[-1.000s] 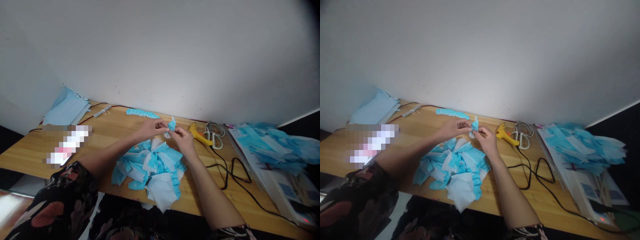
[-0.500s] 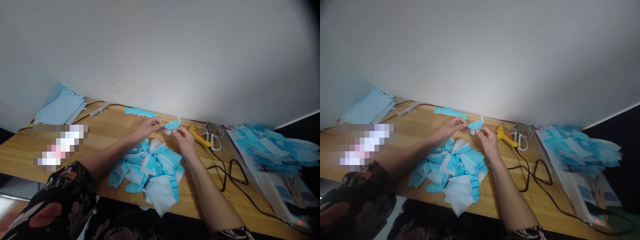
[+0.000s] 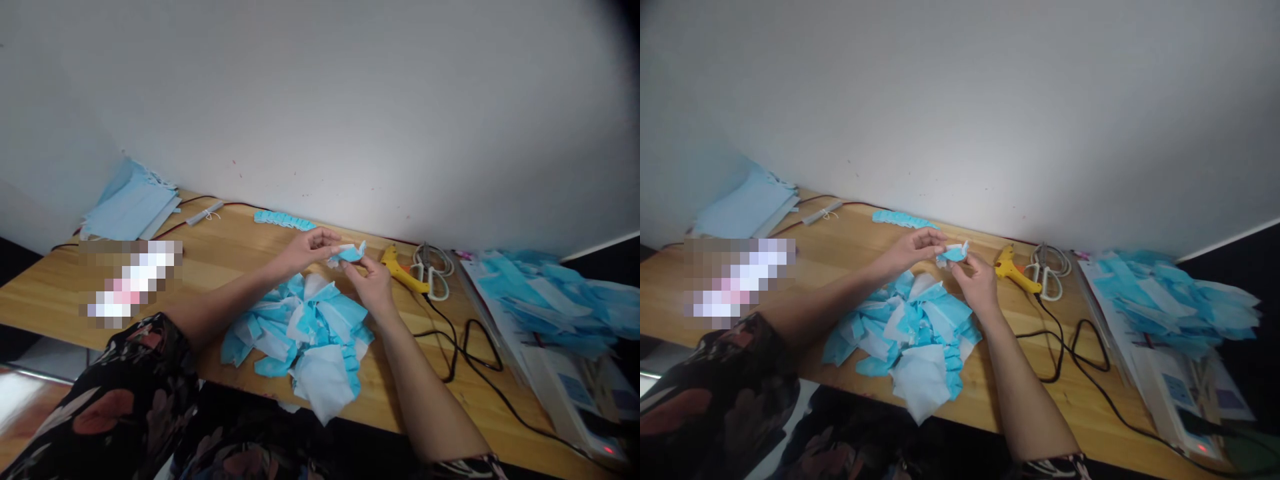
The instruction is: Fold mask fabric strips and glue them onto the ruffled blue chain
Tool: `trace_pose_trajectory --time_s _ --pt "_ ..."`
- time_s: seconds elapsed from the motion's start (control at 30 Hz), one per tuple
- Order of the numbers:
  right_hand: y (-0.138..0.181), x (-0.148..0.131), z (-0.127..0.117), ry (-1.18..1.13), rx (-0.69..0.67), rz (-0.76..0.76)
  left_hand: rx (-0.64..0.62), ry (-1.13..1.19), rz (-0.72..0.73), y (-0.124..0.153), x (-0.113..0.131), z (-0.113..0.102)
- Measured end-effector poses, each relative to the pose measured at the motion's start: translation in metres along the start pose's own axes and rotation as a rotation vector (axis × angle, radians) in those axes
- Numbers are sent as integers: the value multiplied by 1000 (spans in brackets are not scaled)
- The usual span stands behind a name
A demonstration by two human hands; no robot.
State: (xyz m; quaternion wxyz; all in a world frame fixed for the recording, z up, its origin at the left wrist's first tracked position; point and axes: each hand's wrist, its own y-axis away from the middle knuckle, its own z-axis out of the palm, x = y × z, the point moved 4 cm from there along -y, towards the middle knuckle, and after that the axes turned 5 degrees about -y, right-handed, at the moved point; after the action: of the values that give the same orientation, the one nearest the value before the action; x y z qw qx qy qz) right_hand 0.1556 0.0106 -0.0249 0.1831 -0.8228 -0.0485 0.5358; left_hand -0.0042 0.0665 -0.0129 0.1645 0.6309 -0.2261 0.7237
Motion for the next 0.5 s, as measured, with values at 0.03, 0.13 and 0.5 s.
trace_pose_trajectory --time_s 0.03,0.13,0.5 --pt "0 -1 1 16 -4 -10 -1 6 4 0 -1 1" --pt "1 -2 2 35 -10 -7 -7 4 23 0 -4 1" --pt "1 -6 0 145 11 -64 -57 -134 39 5 3 7"
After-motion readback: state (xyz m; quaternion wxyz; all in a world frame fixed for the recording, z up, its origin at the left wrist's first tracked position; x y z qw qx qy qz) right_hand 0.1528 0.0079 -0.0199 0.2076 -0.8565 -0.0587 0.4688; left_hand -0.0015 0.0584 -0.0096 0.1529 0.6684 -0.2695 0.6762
